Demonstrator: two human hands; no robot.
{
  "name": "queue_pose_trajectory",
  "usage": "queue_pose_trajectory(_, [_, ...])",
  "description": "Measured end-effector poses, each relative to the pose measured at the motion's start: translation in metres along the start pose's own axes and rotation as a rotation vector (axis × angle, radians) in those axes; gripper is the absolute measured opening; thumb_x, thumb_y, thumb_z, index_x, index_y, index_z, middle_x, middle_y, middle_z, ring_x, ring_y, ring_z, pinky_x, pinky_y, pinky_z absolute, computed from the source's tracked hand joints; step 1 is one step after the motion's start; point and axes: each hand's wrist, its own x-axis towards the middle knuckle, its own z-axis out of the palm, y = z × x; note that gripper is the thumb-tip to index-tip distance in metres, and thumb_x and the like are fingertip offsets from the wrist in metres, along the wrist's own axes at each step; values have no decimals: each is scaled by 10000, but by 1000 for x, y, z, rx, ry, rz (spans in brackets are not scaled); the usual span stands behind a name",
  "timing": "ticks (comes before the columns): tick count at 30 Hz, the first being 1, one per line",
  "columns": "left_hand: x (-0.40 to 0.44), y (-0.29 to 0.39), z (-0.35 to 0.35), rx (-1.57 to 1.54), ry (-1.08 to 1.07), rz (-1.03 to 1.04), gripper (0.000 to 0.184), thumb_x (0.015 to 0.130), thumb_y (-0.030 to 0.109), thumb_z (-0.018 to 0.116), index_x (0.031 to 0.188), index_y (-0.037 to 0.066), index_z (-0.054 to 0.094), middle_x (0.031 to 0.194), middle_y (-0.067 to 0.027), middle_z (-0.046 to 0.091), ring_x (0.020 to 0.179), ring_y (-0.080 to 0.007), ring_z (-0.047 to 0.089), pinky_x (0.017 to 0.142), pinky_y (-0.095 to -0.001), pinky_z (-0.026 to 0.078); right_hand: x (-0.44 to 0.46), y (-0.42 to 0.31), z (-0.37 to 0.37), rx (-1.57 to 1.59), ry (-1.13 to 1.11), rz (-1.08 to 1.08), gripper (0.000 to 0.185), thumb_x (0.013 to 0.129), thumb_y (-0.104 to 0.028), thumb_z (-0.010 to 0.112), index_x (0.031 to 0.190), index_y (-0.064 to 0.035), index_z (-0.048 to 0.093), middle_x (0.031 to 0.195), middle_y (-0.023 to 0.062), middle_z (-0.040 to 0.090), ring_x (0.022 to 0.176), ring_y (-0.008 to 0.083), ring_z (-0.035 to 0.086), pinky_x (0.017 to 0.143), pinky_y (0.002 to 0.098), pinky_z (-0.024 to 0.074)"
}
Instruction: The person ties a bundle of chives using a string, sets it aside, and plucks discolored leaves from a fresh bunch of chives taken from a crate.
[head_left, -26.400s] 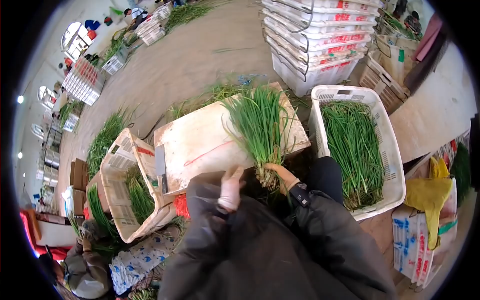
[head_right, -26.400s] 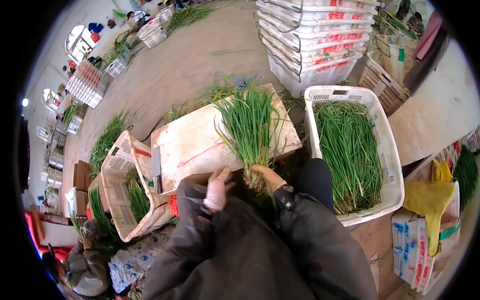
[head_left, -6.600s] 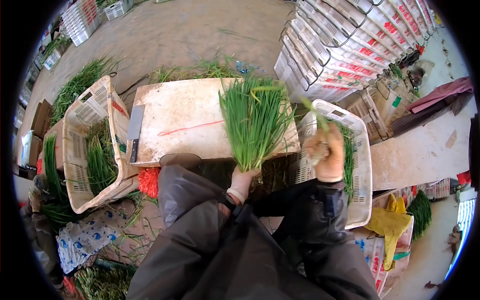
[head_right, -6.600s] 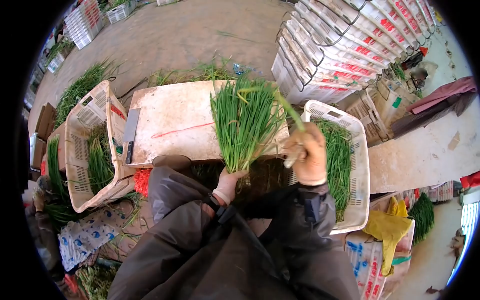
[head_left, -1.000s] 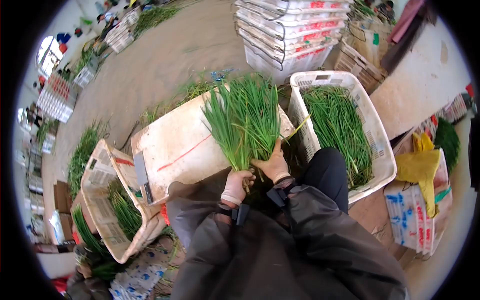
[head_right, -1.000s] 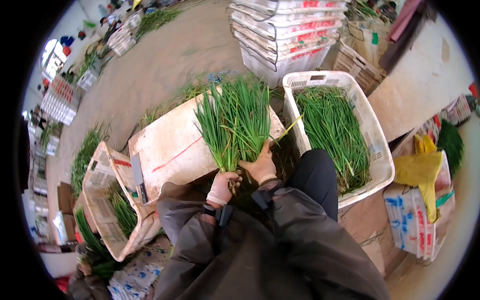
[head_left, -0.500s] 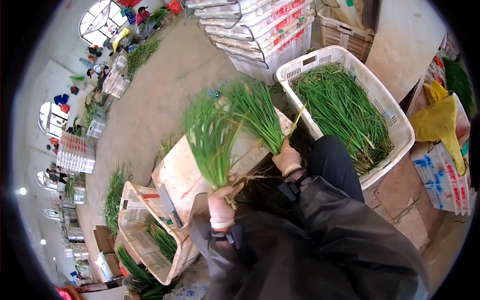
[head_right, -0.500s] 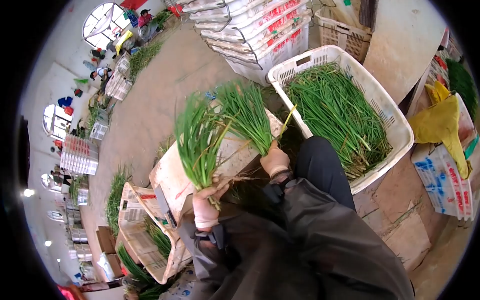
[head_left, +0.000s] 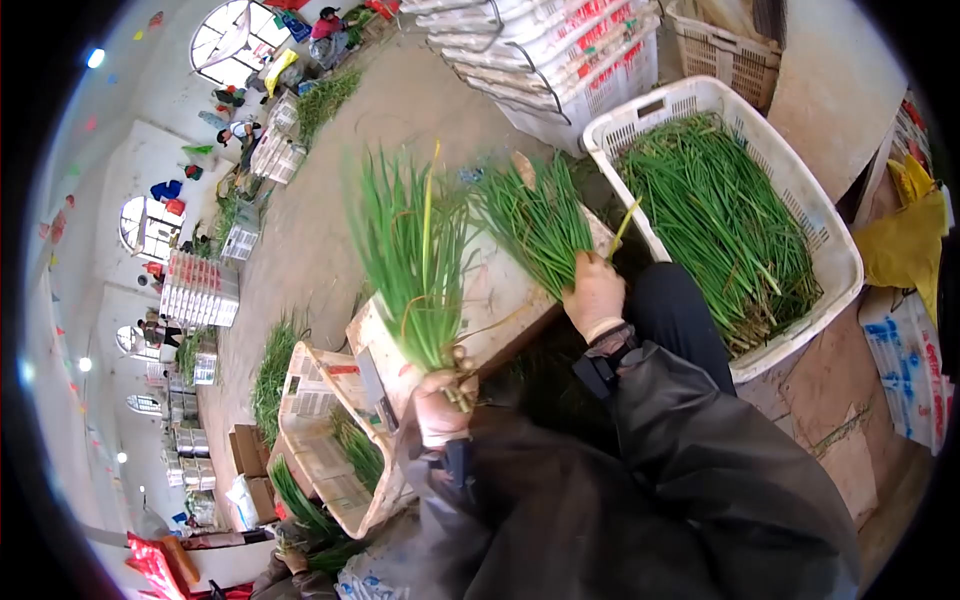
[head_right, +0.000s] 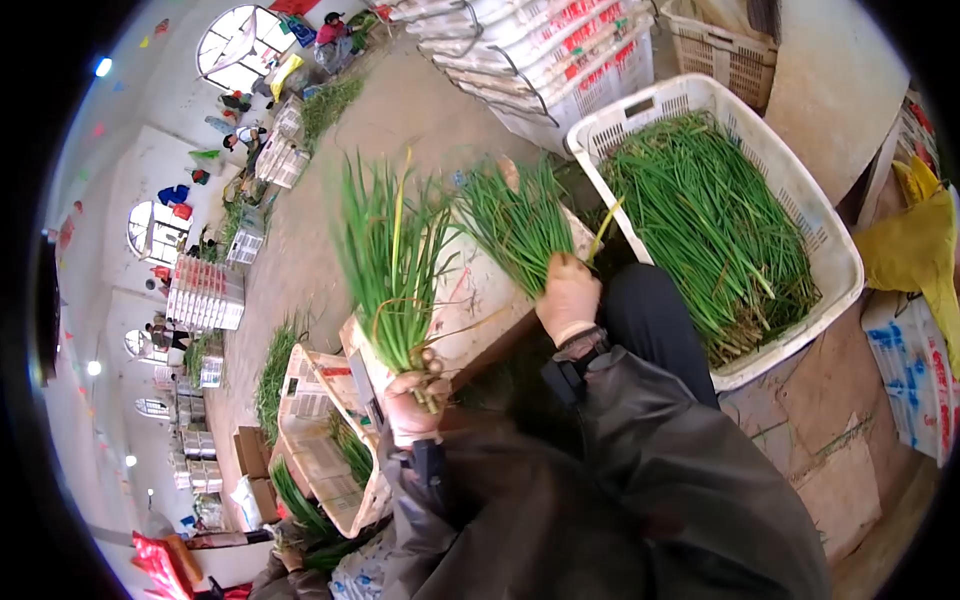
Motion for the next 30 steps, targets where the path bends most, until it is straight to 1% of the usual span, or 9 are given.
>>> queue_pose_trajectory(2, [-1, -31, -25, -67, 53, -84, 466, 810, -43, 594, 1272, 8, 572, 1129, -114, 640, 1012, -235, 635, 697, -295, 545, -1, -7, -13, 191, 91, -193, 293, 800, -231, 732, 1058, -111, 663, 925, 112, 691, 888, 340, 681, 760, 469, 539])
queue_pose_trajectory(3, [-4, -46, -36, -148, 71, -137, 464, 819, -42, 590, 1279, 17, 573, 1145, -113, 643, 1033, -239, 639, 714, -299, 551, -7, -11, -14, 331, 14, -215, 255, 863, -262, 688, 1045, -86, 661, 891, 160, 697, 864, 363, 682, 756, 478, 538])
queue_pose_trajectory(9, [-14, -93, -65, -167, 257, -232, 433, 833, -9, 598, 1264, 30, 593, 1124, -110, 688, 1034, -259, 678, 703, -318, 578, -80, -5, 54, 687, -664, 36, 540, 1033, -522, 503, 1075, -6, 654, 1023, 279, 695, 993, 490, 646, 844, 541, 509])
queue_pose_trajectory(11, [-17, -91, -56, -200, 309, -222, 468, 816, -3, 613, 1282, 24, 574, 1120, -114, 668, 1016, -252, 666, 687, -312, 583, -115, -9, 78, 926, -632, -5, 656, 1019, -613, 491, 1140, 11, 654, 996, 228, 721, 945, 439, 683, 826, 505, 518])
queue_pose_trajectory(14, [-20, -86, -65, -168, 384, -256, 386, 882, 59, 620, 1267, 53, 609, 1145, -96, 704, 1062, -262, 678, 703, -307, 575, -139, -15, 97, 1374, -821, 54, 705, 998, -653, 516, 1175, 13, 666, 986, 157, 733, 873, 341, 690, 794, 465, 525])
queue_pose_trajectory(17, [-26, -89, -93, 18, 397, -213, 328, 981, 216, 562, 1279, 92, 622, 1198, -55, 718, 1092, -221, 673, 789, -319, 551, -116, -9, 61, 1056, -1502, 66, 675, 991, -680, 513, 1155, -50, 692, 961, 25, 737, 822, 283, 659, 810, 405, 534])
queue_pose_trajectory(20, [-28, -85, -87, 85, 394, -293, 397, 1044, 400, 458, 1283, 133, 629, 1229, -36, 720, 1089, -167, 660, 885, -350, 518, -109, -6, 54, 732, -1230, -276, 594, 960, -595, 612, 1059, -20, 724, 921, 159, 744, 836, 351, 696, 775, 436, 524])
queue_pose_trajectory(22, [-28, -90, -86, 84, 438, -296, 399, 1047, 420, 458, 1279, 144, 630, 1239, -36, 719, 1092, -169, 661, 869, -349, 517, -107, -7, 52, 523, -1070, -425, 463, 938, -469, 633, 952, -16, 729, 941, 238, 712, 925, 411, 688, 797, 478, 523])
queue_pose_trajectory(30, [-27, -101, -112, 125, 373, -299, 286, 1026, 358, 600, 1152, 110, 669, 981, 4, 712, 857, -147, 652, 713, -252, 499, -101, -19, -4, 450, -976, -485, 335, 941, -401, 615, 966, -92, 742, 937, 185, 729, 917, 411, 686, 799, 502, 531])
